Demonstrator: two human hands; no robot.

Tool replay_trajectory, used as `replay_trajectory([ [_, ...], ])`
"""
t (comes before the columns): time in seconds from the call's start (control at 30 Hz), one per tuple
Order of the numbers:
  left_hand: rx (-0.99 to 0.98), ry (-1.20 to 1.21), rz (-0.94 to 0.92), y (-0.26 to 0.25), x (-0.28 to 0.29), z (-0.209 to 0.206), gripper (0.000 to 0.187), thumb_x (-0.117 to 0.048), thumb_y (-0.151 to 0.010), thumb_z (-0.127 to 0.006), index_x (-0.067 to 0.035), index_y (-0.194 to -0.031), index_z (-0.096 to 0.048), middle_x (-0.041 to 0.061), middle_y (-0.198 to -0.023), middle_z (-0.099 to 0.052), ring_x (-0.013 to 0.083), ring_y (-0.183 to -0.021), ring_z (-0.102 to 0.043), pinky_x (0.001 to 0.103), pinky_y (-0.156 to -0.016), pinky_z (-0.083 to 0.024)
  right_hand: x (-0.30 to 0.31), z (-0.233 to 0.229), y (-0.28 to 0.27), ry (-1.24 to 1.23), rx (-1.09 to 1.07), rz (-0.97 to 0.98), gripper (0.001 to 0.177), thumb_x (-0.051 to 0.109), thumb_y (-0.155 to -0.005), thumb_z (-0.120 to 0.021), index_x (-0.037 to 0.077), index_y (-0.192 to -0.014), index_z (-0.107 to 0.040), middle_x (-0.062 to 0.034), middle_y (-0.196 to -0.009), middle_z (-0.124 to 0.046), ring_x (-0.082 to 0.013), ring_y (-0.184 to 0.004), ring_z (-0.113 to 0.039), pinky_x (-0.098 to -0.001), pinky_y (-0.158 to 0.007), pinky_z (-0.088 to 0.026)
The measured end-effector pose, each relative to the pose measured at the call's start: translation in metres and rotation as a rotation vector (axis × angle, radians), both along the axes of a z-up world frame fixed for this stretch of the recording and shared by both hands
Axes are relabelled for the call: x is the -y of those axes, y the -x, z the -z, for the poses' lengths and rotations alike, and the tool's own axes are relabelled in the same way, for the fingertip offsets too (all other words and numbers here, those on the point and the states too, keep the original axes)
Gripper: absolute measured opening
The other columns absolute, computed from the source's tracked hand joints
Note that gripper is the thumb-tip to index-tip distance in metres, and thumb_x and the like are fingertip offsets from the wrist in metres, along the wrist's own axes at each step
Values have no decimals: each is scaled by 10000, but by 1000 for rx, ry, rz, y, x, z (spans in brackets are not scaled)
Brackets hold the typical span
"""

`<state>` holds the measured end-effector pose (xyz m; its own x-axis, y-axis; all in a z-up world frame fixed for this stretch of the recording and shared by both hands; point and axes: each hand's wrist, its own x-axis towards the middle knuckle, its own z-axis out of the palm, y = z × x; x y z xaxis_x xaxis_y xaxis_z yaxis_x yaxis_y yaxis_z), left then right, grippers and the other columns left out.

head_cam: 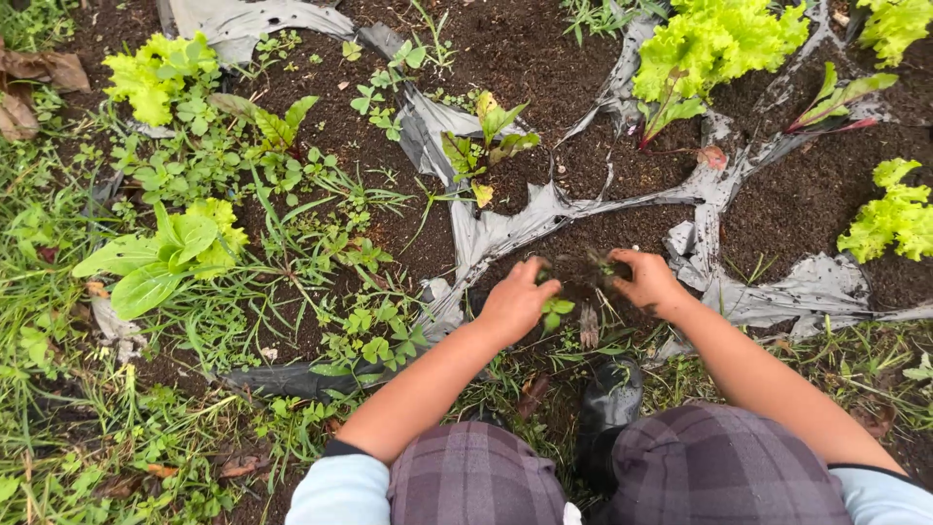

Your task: The person kneels in a garden bed and removes weeds by hand from around various plants, including lettuce and chard. They pull the weeds from the soil and gather them into a pile in their hands.

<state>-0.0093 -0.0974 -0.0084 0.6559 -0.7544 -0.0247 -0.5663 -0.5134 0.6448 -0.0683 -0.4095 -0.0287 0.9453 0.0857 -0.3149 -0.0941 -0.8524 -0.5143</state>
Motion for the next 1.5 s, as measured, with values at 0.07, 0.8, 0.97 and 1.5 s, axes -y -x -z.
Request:
replay_trajectory([
  [0.07, 229, -16, 54, 8, 15, 28, 189, -208, -931, -697, -170, -1113, -727, 190, -1251, -578, 407, -1135, -624, 438, -735, -611, 11, 7, 4, -8, 8, 46, 425, 88, -818, -762, 50, -1238, -706, -193, -1253, -729, -437, -1258, -628, -532, -1110, -489],
  [0.8, -385, 142, -239, 14, -135, -12, 319, -13, -859, -720, -69, -1172, -715, 174, -1153, -676, 409, -1133, -647, 493, -965, -546, -85, -21, 39, 128, 91, -588, 340, 132, -854, -714, 100, -1184, -641, -164, -1222, -674, -354, -1147, -677, -439, -970, -563],
  [0.97, -390, 84, -292, 32, -134, -18, 297, 2, -907, -704, 16, -1204, -704, 224, -1149, -677, 409, -1147, -654, 493, -991, -544, -121, -39, 18, -389, -125, -265, 568, -45, -747, -753, -101, -1289, -592, -324, -1303, -654, -500, -1273, -590, -572, -1106, -464],
  [1.5, -399, 68, -393, 48, -119, -12, 307, -67, -916, -702, -25, -1219, -675, 211, -1166, -624, 450, -1143, -629, 554, -962, -523, -190, -67, 22, 22, 274, -1061, 198, 80, -954, -559, 116, -1140, -620, -129, -1035, -658, -301, -906, -720, -417, -782, -600],
])
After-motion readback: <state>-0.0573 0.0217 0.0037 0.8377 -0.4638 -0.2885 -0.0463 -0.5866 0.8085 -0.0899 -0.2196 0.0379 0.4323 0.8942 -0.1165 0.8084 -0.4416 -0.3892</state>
